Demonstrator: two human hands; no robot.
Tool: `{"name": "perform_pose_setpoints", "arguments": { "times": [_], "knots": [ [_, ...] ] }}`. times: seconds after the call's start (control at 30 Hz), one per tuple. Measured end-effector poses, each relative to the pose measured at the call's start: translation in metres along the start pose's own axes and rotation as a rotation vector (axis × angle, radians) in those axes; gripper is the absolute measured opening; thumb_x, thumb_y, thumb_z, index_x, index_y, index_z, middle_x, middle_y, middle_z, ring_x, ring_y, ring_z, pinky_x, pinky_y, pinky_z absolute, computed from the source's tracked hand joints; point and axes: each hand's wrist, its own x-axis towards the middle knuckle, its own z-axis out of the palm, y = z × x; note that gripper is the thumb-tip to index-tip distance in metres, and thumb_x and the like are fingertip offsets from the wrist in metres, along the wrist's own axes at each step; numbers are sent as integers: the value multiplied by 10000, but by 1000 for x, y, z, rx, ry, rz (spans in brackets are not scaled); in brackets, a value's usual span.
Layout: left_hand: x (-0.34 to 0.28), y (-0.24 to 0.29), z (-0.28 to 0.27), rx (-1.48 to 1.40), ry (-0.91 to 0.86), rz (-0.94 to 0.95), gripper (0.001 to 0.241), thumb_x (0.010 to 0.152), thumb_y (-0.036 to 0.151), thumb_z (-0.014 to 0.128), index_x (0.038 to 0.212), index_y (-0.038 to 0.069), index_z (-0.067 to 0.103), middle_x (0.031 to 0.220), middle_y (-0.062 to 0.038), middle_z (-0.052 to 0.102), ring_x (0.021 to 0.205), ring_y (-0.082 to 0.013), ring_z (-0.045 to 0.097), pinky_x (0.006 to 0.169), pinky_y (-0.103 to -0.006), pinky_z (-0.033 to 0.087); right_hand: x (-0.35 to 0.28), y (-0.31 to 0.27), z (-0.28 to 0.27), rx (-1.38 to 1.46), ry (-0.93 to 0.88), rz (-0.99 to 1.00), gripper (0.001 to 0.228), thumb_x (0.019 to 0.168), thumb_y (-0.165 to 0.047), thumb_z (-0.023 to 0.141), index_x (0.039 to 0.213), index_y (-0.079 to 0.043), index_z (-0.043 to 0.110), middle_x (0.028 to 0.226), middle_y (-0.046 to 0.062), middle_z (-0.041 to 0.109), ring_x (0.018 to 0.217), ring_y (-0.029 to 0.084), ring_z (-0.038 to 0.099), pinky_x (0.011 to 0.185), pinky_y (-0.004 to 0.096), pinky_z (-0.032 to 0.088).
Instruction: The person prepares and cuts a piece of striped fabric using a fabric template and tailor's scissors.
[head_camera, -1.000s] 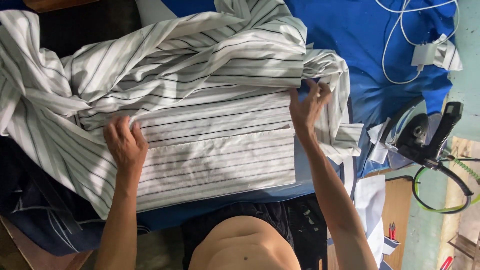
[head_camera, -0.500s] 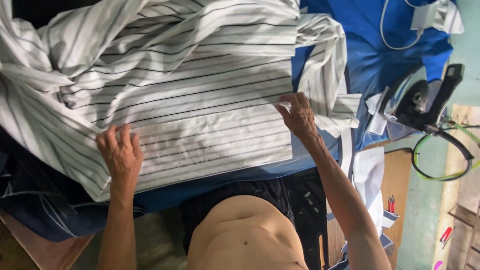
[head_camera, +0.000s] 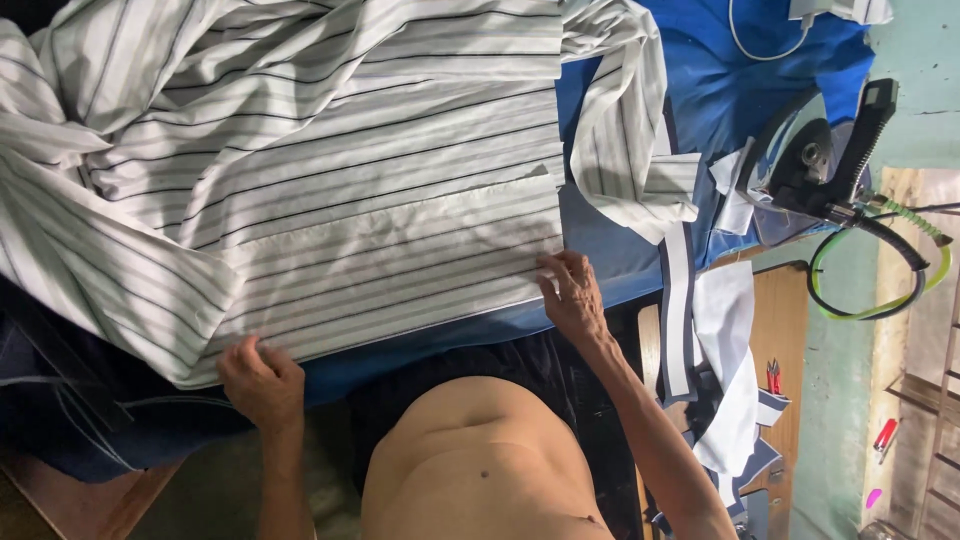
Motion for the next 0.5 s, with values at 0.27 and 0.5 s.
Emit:
{"name": "perform_pose_setpoints", "arguments": {
  "times": [0.27,0.5],
  "knots": [
    [22,24,-32,186,25,40,150,920,87,653,1058,139,624,916,-33,546,752,-245,637,677,-374,517,20,6,-11,-40,147,-57,285,916,-38,697,1174,-156,721,1130,100,627,945,330,672,838,428,543],
    [68,84,-30,-242,-215,162,251,970,47,639,1217,10,663,976,-199,625,877,-394,687,696,-461,564,20,9,-3,-154,-194,-130,366,791,-35,588,977,-311,741,1158,-49,625,1051,256,641,760,426,561]
  ]
}}
